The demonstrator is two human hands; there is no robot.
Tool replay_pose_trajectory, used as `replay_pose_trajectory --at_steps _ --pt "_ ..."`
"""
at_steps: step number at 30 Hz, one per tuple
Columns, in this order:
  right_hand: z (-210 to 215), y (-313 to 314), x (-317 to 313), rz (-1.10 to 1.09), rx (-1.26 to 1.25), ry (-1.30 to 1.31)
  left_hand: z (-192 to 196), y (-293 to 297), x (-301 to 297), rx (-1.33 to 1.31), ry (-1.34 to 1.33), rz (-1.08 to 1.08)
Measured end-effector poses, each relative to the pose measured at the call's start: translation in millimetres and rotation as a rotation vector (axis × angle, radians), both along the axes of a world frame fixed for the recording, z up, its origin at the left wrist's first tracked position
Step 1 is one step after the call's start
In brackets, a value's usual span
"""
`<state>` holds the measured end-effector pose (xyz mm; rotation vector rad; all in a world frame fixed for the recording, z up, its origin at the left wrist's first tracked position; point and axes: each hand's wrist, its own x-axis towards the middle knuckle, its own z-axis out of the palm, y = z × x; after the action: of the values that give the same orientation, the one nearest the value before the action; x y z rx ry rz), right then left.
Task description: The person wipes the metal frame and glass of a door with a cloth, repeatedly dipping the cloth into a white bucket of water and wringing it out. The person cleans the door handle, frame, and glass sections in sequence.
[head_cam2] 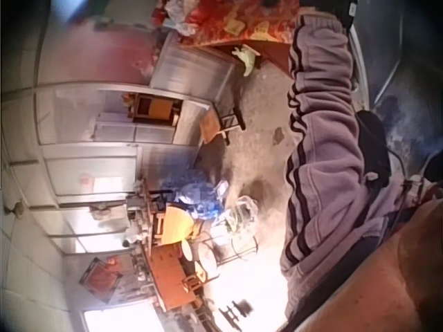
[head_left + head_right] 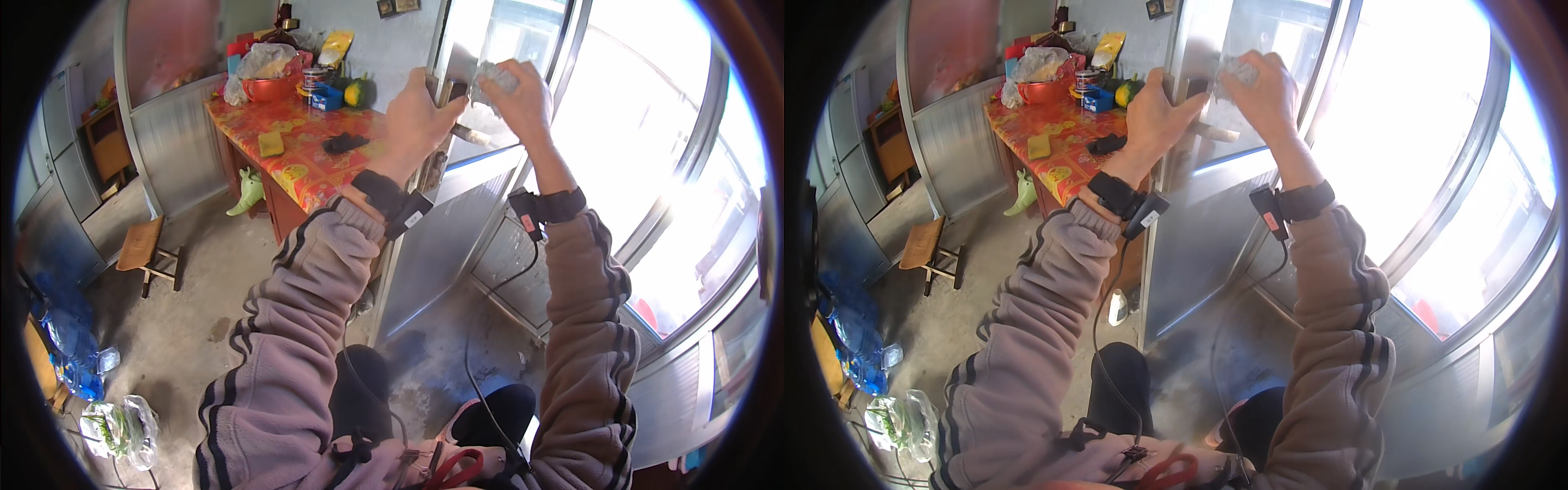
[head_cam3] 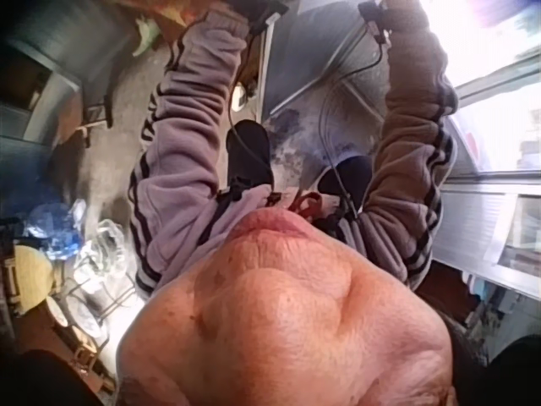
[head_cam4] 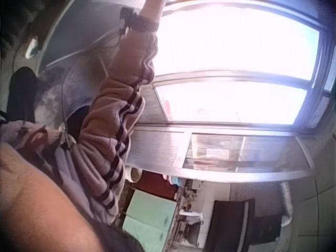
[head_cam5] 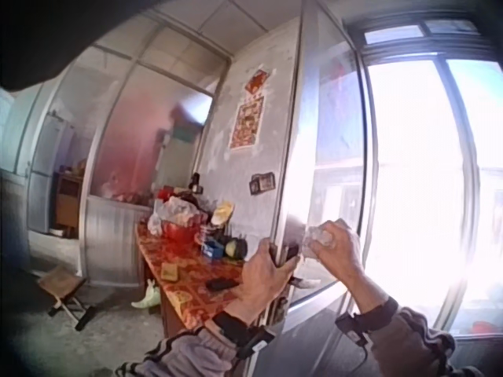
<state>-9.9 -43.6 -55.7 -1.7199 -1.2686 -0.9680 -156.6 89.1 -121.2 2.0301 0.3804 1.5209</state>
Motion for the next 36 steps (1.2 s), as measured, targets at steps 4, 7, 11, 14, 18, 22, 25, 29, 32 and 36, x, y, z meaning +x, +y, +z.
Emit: replay_pose_trajectory --at_steps 4,7,11,14,18,22,25,29,32,36 --pt "-1 -6 -29 0.203 0.08 -0.067 1 -1 3 0.003 -0.028 0.038" --pt "-5 7 -49 0.15 0.005 -0.197 1 2 6 0.046 -0.039 0.054" --pt "12 14 -35 -0.078 -0.009 -0.195 0 3 7 0.038 -0.053 0.029" --pt "16 8 -18 0.021 0.012 0.017 -2 -1 6 0.044 -0.066 0.023" --pt "-9 5 -28 0.178 0.109 -0.116 -1 -8 2 0.016 -0.059 0.008" --pt "-15 0 -50 0.225 0.102 -0.114 0 -16 2 0.003 -0.029 0.028" --pt "-15 -1 -59 0.284 0.108 -0.209 0 -18 4 -0.039 -0.034 0.011" --pt "-6 3 -51 0.22 0.135 -0.309 -3 -21 8 0.047 -0.097 0.036" --pt "2 2 -37 0.189 0.138 -0.228 -3 -22 8 0.036 -0.076 0.024" --pt "-2 -5 -28 0.221 0.139 -0.141 1 -24 7 0.049 -0.096 0.013"
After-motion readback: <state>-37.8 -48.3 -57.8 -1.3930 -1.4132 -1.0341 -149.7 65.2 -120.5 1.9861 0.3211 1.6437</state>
